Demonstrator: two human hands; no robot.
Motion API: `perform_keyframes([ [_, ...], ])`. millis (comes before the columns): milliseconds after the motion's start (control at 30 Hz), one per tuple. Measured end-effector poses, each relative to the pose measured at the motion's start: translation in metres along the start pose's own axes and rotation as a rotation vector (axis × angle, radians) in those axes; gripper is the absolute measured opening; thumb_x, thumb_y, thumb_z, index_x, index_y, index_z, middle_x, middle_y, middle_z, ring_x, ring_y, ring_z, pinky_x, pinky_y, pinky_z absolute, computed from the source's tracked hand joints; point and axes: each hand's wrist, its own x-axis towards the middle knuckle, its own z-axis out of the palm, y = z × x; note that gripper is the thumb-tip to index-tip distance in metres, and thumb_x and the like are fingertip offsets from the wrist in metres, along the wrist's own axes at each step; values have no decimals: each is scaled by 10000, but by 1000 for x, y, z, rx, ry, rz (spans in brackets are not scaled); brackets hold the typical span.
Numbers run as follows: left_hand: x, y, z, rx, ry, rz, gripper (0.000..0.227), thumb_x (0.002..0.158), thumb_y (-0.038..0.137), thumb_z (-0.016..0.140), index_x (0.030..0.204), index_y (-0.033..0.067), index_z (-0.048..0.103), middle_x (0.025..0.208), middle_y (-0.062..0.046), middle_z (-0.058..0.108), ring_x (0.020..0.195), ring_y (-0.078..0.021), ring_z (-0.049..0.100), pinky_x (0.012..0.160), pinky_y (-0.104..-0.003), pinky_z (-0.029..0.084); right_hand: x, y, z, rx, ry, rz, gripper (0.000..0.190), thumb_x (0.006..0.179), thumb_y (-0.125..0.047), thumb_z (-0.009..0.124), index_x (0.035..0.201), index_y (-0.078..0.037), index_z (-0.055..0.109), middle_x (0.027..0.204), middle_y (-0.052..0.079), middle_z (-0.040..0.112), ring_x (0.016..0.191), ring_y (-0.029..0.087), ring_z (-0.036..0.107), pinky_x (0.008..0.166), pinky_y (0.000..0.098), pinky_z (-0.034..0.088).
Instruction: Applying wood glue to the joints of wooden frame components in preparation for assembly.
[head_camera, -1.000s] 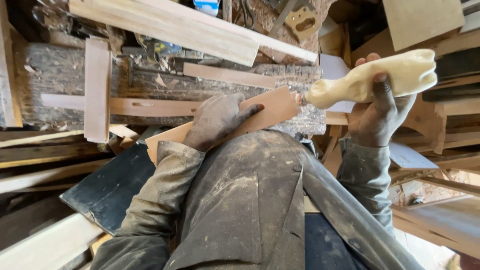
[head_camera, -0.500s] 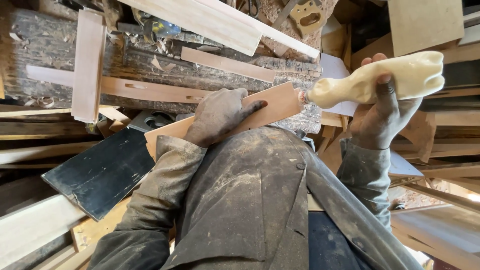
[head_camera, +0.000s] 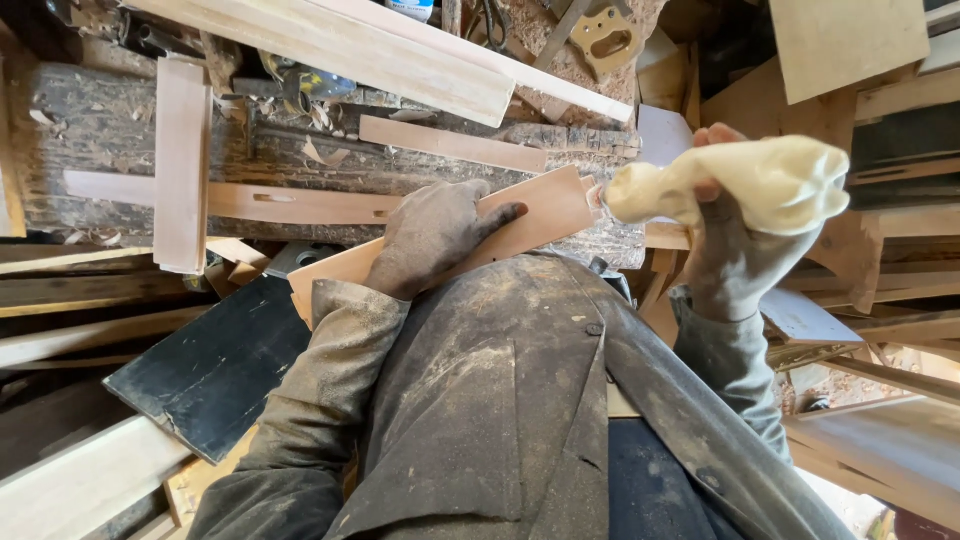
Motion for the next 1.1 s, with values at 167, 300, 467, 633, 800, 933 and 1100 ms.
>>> perform_keyframes([
  [167,5,-4,-3,-5,-12,-17,559,744,655,261,755,142,483,840,-78,574,818,-284,517,668,-420,389,2,-4,2,-126,-115,-75,396,811,-92,607,1078,72,365,950,292,531,831,379,592,711,427,566],
  [300,6,0,-3,35,-14,25,588,749,655,244,788,129,503,852,-96,572,824,-297,514,680,-427,390,4,-11,21,-95,-148,-91,467,715,-49,682,1035,-5,345,988,235,504,872,397,586,696,432,565],
  [467,6,1,-4,22,12,-46,631,720,679,259,919,157,553,955,-88,572,925,-299,505,739,-442,394,3,-18,28,-4,-216,-2,537,644,113,701,1042,-32,371,1013,179,473,953,378,569,782,453,548],
  [633,6,-7,-2,-14,17,37,620,749,651,239,829,105,520,842,-97,571,790,-300,529,660,-426,401,2,-32,29,-96,-250,96,498,664,18,694,1007,-16,335,962,269,527,888,345,580,785,422,530],
  [800,10,-5,0,21,18,48,658,741,662,210,856,100,533,853,-114,581,800,-312,537,664,-435,410,8,-6,30,-25,-187,10,454,685,-37,687,1008,-19,370,958,184,503,902,352,587,718,417,544],
  [933,4,-5,-9,-64,-2,16,589,764,637,298,903,121,545,875,-196,576,934,-354,537,798,-461,421,11,3,33,-69,-185,-189,595,601,8,778,992,116,342,879,306,494,829,453,568,716,543,513],
  [1100,5,-6,-11,-64,-10,-37,532,776,609,326,911,141,542,871,-158,585,942,-327,542,805,-446,425,0,2,21,63,-182,-73,581,577,76,748,1005,85,355,903,274,492,903,425,549,757,536,510],
])
